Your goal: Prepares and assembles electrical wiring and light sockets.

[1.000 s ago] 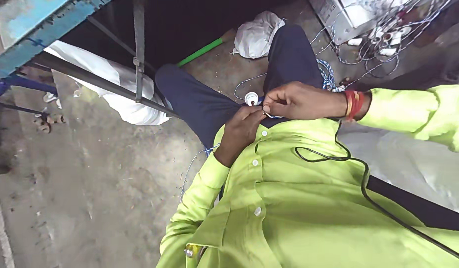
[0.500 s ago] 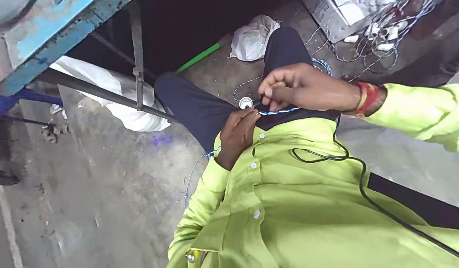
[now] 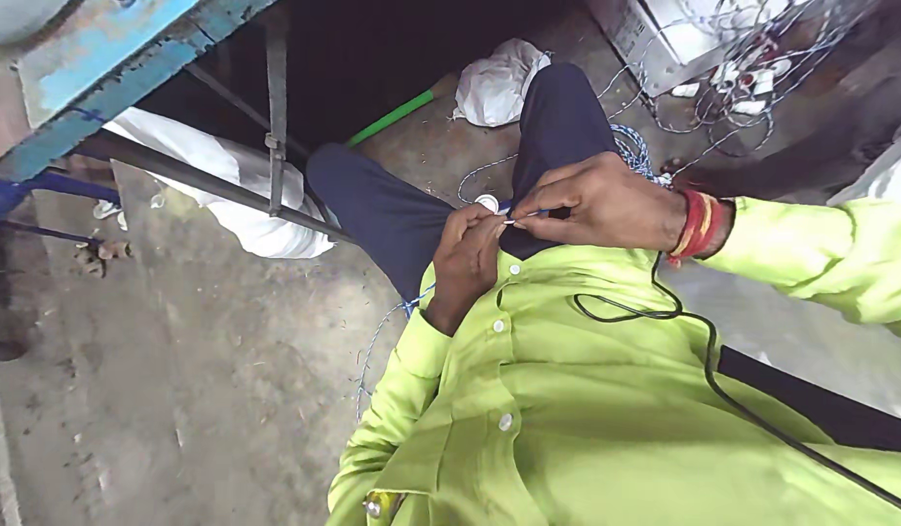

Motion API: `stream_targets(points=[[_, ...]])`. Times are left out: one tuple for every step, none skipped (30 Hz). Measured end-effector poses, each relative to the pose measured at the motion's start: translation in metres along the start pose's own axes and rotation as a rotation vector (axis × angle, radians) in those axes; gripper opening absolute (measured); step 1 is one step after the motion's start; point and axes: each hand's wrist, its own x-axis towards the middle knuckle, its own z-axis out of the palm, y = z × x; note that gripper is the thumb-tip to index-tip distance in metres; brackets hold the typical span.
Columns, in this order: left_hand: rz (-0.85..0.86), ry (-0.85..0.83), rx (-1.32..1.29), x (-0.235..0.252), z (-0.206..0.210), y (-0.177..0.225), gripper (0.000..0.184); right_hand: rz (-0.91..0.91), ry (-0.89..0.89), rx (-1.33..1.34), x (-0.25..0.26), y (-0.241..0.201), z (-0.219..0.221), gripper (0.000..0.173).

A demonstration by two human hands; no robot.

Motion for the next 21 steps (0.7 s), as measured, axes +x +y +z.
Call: stream_targets(points=[[-0.042, -0.021, -0.044, 0.0, -0.001, 0.0, 0.015, -0.026, -0.012, -0.024, 0.001, 0.003, 0.0, 0.023], [-0.122, -0.048, -0.114, 0.0, -0.002, 0.001, 0.015, -0.05, -0.02, -0.042, 0.002, 0.005, 0.001, 0.023], [-0.245, -0.081, -0.215, 0.0, -0.004, 0.004, 0.015, -0.068, -0.028, -0.054, 0.004, 0.008, 0.002, 0.023], [-0.395, -0.118, -0.332, 0.0, -0.009, 0.007, 0.015, -0.083, -0.031, -0.06, 0.006, 0.011, 0.003, 0.022], [-0.556, -0.175, -0.436, 0.002, -0.016, 0.012, 0.016, -0.094, -0.03, -0.061, 0.007, 0.014, 0.005, 0.022], [-0.696, -0.204, -0.542, 0.004, -0.019, 0.013, 0.017, -0.102, -0.029, -0.066, 0.008, 0.016, 0.007, 0.023], [-0.815, -0.25, -0.619, 0.004, -0.025, 0.015, 0.019, -0.111, -0.02, -0.08, 0.008, 0.017, 0.011, 0.023], [-0.91, -0.258, -0.689, 0.005, -0.029, 0.017, 0.019, -0.128, 0.002, -0.11, 0.008, 0.017, 0.013, 0.024], [-0.967, -0.255, -0.753, 0.006, -0.032, 0.018, 0.019, -0.157, 0.028, -0.149, 0.009, 0.016, 0.014, 0.024], [-0.998, -0.25, -0.806, 0.005, -0.034, 0.018, 0.02, -0.185, 0.041, -0.178, 0.008, 0.015, 0.015, 0.024], [-1.015, -0.25, -0.835, 0.005, -0.036, 0.018, 0.02, -0.21, 0.039, -0.189, 0.007, 0.014, 0.015, 0.023], [-1.026, -0.245, -0.842, 0.004, -0.036, 0.019, 0.02, -0.233, 0.031, -0.194, 0.006, 0.014, 0.016, 0.023], [-1.03, -0.245, -0.841, 0.004, -0.036, 0.02, 0.02, -0.252, 0.023, -0.198, 0.005, 0.015, 0.017, 0.023], [-1.034, -0.242, -0.842, 0.004, -0.035, 0.02, 0.02, -0.265, 0.014, -0.203, 0.005, 0.017, 0.018, 0.024], [-1.045, -0.23, -0.848, 0.005, -0.032, 0.019, 0.02, -0.277, 0.0, -0.213, 0.004, 0.018, 0.018, 0.025], [-1.066, -0.197, -0.87, 0.008, -0.027, 0.017, 0.019, -0.296, -0.006, -0.226, 0.004, 0.018, 0.018, 0.026], [-1.097, -0.13, -0.91, 0.012, -0.02, 0.014, 0.017, -0.32, 0.002, -0.241, 0.004, 0.018, 0.018, 0.027], [-1.117, -0.1, -0.925, 0.015, -0.015, 0.012, 0.017, -0.343, 0.014, -0.255, 0.004, 0.018, 0.019, 0.026], [-1.121, -0.096, -0.923, 0.016, -0.013, 0.012, 0.016, -0.362, 0.032, -0.264, 0.004, 0.017, 0.021, 0.025], [-1.114, -0.103, -0.914, 0.016, -0.013, 0.011, 0.017, -0.374, 0.045, -0.269, 0.005, 0.016, 0.022, 0.023], [-1.093, -0.117, -0.897, 0.015, -0.013, 0.011, 0.017, -0.373, 0.044, -0.267, 0.005, 0.016, 0.024, 0.023]])
